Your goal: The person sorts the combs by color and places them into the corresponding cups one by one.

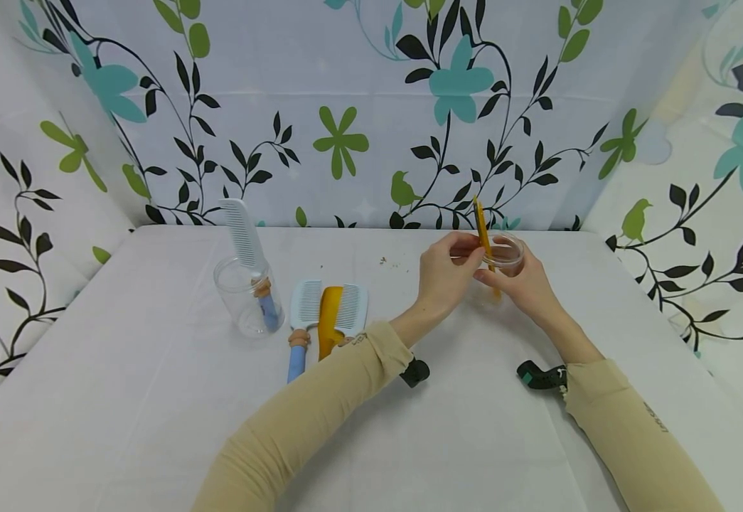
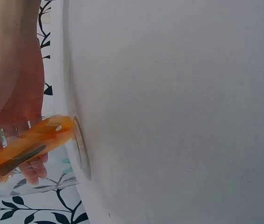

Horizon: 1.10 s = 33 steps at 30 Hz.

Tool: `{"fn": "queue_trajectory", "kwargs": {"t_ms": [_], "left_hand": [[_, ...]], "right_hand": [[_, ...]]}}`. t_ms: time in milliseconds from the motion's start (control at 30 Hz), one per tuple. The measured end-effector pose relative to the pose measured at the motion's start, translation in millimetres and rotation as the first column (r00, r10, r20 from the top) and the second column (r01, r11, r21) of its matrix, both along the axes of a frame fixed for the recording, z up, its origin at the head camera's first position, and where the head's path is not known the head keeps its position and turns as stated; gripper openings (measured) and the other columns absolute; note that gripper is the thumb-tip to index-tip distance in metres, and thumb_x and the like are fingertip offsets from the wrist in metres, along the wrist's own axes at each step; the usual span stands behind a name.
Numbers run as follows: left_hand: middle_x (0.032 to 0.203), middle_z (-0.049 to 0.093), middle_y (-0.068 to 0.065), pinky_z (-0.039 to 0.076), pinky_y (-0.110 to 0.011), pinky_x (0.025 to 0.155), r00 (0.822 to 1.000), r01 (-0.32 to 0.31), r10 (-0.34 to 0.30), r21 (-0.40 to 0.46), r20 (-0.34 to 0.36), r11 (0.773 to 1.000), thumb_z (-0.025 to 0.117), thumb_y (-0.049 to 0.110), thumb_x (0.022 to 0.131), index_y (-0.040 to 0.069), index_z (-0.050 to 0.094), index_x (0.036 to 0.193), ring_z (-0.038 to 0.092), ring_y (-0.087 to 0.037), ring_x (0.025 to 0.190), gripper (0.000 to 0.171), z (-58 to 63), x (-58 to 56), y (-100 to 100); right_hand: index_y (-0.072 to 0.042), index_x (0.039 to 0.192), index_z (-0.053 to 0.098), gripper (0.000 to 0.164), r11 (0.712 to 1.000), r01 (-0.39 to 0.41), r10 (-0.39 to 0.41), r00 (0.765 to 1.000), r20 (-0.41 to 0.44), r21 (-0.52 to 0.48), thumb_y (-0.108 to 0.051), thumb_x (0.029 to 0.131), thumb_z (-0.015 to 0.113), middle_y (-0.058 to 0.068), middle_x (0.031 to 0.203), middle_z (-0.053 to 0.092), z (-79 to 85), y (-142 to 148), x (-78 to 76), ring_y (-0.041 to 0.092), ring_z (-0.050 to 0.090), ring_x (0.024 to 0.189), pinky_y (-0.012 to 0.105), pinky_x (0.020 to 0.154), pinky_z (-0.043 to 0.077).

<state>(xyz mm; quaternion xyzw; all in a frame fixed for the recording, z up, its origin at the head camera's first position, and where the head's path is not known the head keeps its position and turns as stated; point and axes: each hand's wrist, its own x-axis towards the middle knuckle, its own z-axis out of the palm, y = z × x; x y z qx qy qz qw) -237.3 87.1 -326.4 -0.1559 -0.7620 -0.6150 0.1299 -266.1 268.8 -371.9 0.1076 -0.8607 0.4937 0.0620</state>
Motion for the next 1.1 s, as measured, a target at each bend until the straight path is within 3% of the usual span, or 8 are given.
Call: {"fn": "queue_trajectory", "kwargs": {"t_ms": [67, 233, 467, 667, 933, 1100], "left_hand": [[0.108, 0.073, -0.009, 0.053, -0.011, 0.083, 1.0, 0.004, -0.004, 0.002, 0.006, 1.0, 0.067, 0.013, 0.096, 0.001, 0.069, 0.111, 0.068, -0.016, 0.098, 0.019, -0.5, 0.5, -0.8], [0.106, 0.072, -0.007, 0.053, -0.011, 0.082, 1.0, 0.003, -0.003, 0.002, 0.025, 1.0, 0.067, 0.014, 0.096, 0.002, 0.069, 0.111, 0.067, -0.012, 0.095, 0.019, -1.4, 1.7, -5.7], [0.11, 0.072, -0.009, 0.055, -0.014, 0.084, 1.0, 0.009, -0.009, 0.017, -0.002, 1.0, 0.067, 0.01, 0.095, 0.001, 0.068, 0.114, 0.069, -0.017, 0.099, 0.021, -0.4, 2.4, -20.6], [0.11, 0.072, -0.01, 0.055, -0.016, 0.085, 1.0, 0.007, -0.006, 0.031, -0.03, 0.999, 0.067, 0.008, 0.094, 0.003, 0.068, 0.114, 0.069, -0.017, 0.1, 0.02, 4.2, 2.2, -37.0], [0.113, 0.071, -0.01, 0.055, -0.018, 0.09, 1.0, -0.006, 0.006, 0.037, -0.003, 0.999, 0.067, 0.01, 0.094, 0.003, 0.066, 0.117, 0.067, -0.019, 0.103, 0.024, 17.2, 1.8, -66.2], [0.117, 0.069, -0.009, 0.053, -0.021, 0.095, 1.0, -0.018, 0.018, 0.017, 0.001, 1.0, 0.068, 0.011, 0.094, 0.003, 0.064, 0.121, 0.066, -0.019, 0.107, 0.028, 23.8, 4.6, -91.2]], "right_hand": [[-0.014, 0.152, 0.034, 0.076, 1.0, 0.003, -0.003, 1.0, 0.007, 0.003, -0.033, 0.09, 0.074, 0.015, 0.144, 0.053, 0.5, -0.2, 0.4, 0.033, 0.059, 0.124, 0.035, 0.101, 0.052], [-0.014, 0.152, 0.034, 0.077, 1.0, -0.001, 0.001, 1.0, 0.016, -0.005, -0.032, 0.09, 0.075, 0.015, 0.145, 0.053, 1.7, -0.7, 1.4, 0.034, 0.059, 0.124, 0.026, 0.096, 0.05], [-0.011, 0.15, 0.035, 0.076, 1.0, 0.008, -0.008, 1.0, 0.013, -0.012, -0.035, 0.089, 0.076, 0.013, 0.142, 0.054, 1.4, -1.0, 2.1, 0.029, 0.055, 0.127, 0.038, 0.103, 0.047], [-0.013, 0.147, 0.038, 0.074, 1.0, 0.02, -0.019, 1.0, 0.02, -0.024, -0.035, 0.088, 0.077, 0.011, 0.14, 0.056, 1.1, -0.5, 2.6, 0.024, 0.055, 0.125, 0.022, 0.096, 0.047], [-0.015, 0.147, 0.038, 0.071, 1.0, 0.004, -0.004, 1.0, 0.004, -0.029, -0.032, 0.089, 0.076, 0.011, 0.141, 0.055, 0.4, 0.4, 2.9, 0.024, 0.055, 0.124, 0.013, 0.091, 0.046], [-0.014, 0.15, 0.036, 0.073, 1.0, -0.012, 0.012, 1.0, 0.01, -0.016, -0.031, 0.09, 0.075, 0.013, 0.144, 0.053, 1.1, 0.7, 2.3, 0.028, 0.056, 0.124, 0.015, 0.093, 0.046]]}}
